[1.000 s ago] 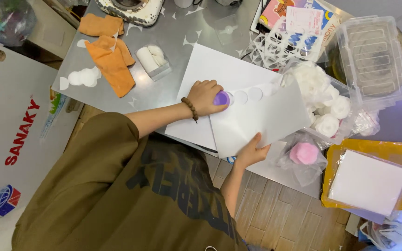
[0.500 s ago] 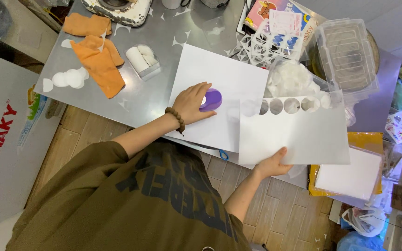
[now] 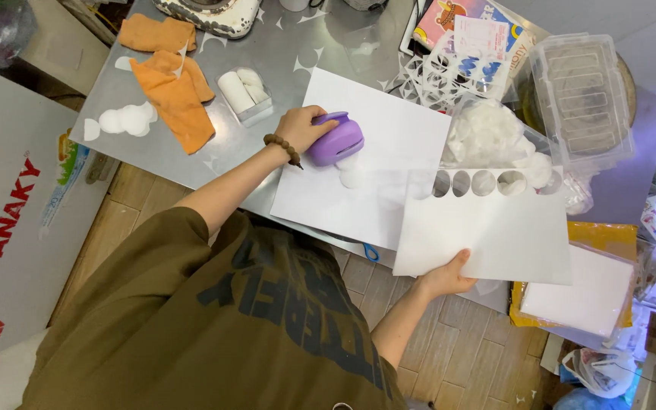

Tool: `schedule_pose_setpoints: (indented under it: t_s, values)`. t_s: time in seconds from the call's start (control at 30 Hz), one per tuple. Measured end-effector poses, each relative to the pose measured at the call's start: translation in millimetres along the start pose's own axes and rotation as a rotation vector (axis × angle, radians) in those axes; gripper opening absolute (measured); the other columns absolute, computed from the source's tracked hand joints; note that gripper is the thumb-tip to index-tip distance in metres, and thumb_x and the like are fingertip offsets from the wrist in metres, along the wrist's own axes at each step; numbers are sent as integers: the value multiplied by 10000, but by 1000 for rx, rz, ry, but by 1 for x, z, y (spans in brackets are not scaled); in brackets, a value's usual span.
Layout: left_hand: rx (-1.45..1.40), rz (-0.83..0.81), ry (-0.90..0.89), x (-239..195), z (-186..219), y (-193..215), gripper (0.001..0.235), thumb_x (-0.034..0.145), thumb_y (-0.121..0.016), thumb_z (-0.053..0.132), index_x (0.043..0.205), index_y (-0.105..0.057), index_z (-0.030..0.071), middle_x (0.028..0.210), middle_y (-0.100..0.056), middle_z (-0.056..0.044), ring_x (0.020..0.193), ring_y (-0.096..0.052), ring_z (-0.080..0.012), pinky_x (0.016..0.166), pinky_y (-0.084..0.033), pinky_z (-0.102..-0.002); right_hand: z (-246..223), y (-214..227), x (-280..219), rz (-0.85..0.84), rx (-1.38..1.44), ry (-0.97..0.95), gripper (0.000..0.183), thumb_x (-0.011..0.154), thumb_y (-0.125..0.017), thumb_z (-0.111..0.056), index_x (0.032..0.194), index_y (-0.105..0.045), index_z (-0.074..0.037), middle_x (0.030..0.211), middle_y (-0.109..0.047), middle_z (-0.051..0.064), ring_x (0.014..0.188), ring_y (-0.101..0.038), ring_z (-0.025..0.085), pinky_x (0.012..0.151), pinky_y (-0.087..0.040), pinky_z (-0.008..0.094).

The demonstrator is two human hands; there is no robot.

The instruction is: Using a manual circle punch tool and scissors to cut out multiple circular shapes from white sheets of paper.

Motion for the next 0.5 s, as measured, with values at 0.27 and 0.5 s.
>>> schedule_pose_setpoints:
  t_s: [0.27, 0.5]
  values:
    - [1, 66, 24, 1, 2, 7, 405, 900, -731, 434, 1083, -755, 73, 935, -774, -124, 812, -749, -251, 767, -577, -352, -17, -16, -9, 14, -44, -97, 301, 1008, -613, -50, 1280, -561, 68, 1245, -675, 200, 993, -730, 263, 801, -674, 359]
    - [151, 221, -161, 25, 17, 15, 438, 943, -756, 406, 1244, -690, 95, 1166, -721, -93, 1000, -718, -286, 868, -560, -382, -15, -34, -10, -3, 63, -188, 315, 982, -607, -43, 1274, -546, 58, 1243, -667, 188, 993, -735, 259, 815, -685, 372]
Point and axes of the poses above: each hand's wrist, its own x-axis towards the middle knuckle, its own y-axis out of the back of the hand, z = x × y, the point moved 1 cm from there along x, towards the middle knuckle
